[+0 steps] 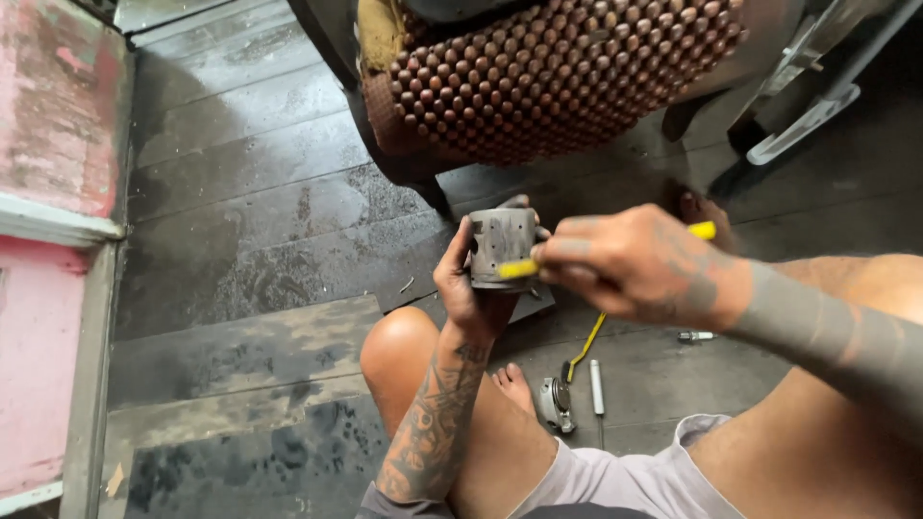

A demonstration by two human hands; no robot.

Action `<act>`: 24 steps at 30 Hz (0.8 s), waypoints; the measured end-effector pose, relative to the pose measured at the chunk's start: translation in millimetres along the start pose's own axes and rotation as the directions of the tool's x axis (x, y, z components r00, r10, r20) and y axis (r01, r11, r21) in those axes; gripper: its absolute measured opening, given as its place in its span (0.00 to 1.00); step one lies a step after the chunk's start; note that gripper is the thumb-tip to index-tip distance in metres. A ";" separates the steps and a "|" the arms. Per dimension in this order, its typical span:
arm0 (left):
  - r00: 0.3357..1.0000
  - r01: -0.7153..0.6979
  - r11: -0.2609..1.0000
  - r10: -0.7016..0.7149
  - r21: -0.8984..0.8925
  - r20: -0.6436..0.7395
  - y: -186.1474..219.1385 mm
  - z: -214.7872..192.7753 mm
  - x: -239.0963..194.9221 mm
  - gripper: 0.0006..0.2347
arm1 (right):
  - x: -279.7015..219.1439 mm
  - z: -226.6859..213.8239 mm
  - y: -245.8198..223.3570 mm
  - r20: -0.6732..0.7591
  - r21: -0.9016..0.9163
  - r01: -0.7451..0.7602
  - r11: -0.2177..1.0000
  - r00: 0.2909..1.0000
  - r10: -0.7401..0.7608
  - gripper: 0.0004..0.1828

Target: The person sits on the floor and scrubs a cylindrical metal part with a yellow-handled brush. They rotate the part to clean different sides and the interior, focusing on removing grime from the surface.

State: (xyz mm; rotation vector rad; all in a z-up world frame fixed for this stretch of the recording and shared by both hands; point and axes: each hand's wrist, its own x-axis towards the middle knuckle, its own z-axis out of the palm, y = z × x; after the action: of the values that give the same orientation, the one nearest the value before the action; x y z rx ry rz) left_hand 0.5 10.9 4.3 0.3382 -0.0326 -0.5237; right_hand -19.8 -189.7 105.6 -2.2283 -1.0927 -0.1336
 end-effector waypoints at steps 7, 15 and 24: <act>0.996 -0.078 0.995 0.075 -0.067 -0.046 -3.3 -3.7 6.5 0.21 | -0.4 2.1 9.9 -0.056 -0.106 -0.007 0.994 0.998 0.001 0.06; 0.985 -0.009 0.999 0.018 0.049 -0.174 -5.1 -0.2 6.1 0.18 | 0.4 -6.0 2.9 0.035 -0.157 -0.062 0.986 0.997 0.069 0.04; 0.930 -0.102 0.965 0.179 0.242 -0.322 -4.0 8.1 2.7 0.15 | -2.3 -2.1 6.8 0.082 -0.265 -0.136 0.955 0.983 0.163 0.07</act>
State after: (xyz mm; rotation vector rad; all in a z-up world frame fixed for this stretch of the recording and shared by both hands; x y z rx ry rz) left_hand -0.1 3.9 10.5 0.6380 0.2221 -0.3118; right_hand -15.9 -195.5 103.0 -2.5688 -1.0025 -0.1024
